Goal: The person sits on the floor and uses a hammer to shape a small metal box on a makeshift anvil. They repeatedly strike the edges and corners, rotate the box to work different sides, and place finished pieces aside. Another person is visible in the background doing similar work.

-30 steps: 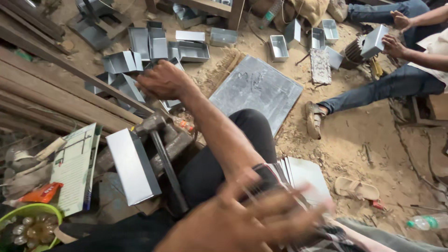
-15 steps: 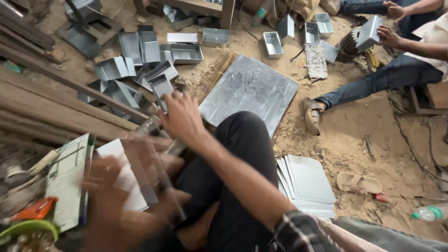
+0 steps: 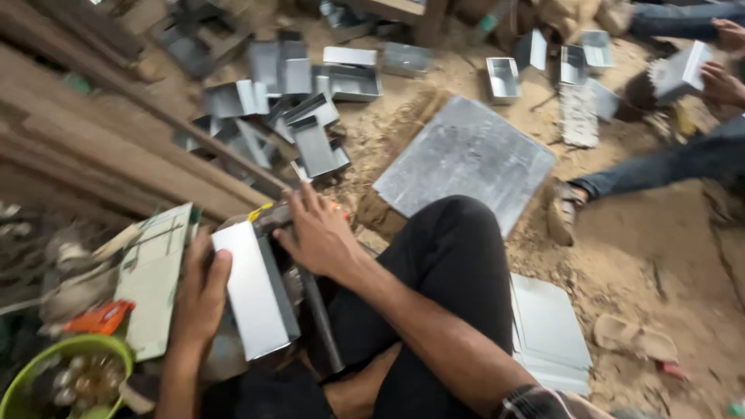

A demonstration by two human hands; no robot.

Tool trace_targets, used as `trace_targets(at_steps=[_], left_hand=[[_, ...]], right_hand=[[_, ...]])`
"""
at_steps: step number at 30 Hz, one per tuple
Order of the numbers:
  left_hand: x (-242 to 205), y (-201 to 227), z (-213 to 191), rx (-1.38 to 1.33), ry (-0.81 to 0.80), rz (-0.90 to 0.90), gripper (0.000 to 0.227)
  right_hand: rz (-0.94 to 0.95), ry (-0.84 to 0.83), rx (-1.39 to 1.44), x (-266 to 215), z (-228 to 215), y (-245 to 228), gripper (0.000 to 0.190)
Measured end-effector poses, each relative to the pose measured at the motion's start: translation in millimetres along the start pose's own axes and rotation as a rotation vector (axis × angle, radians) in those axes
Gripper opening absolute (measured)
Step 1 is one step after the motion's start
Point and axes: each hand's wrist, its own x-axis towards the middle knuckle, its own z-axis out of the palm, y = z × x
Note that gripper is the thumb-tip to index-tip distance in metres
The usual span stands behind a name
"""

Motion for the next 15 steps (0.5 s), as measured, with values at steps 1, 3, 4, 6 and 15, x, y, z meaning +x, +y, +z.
trace_targets(at_steps=[1, 3, 4, 6, 15], left_hand=[[-0.8, -1.5, 0.8, -0.022, -0.018, 0.016, 0.057], [2.1, -3.3, 5.7, -0.06, -0.057, 0.06, 0.05], [1.9, -4.7, 6.0, -0.061, -0.051, 0.015, 0.05], [-1.2, -8.9, 5.4, -0.06, -0.037, -0.075, 0.051], [-1.9, 0.5, 2.1, 0.113, -0.043, -0.036, 0.059]], right_hand=[[0.022, -0.032, -0.026, 0.1, -0.9, -0.9, 0.074], [-0.033, 0.019, -0.098, 3.1, -0.9, -1.4, 0.075], [-0.058, 0.048, -0.13, 4.6, 0.3, -1.5, 0.075], [-0.069, 0.043, -0.073, 5.9, 0.8, 0.7, 0.074], [-0.141, 0.059, 0.022, 5.1, -2.1, -1.9, 0.069]])
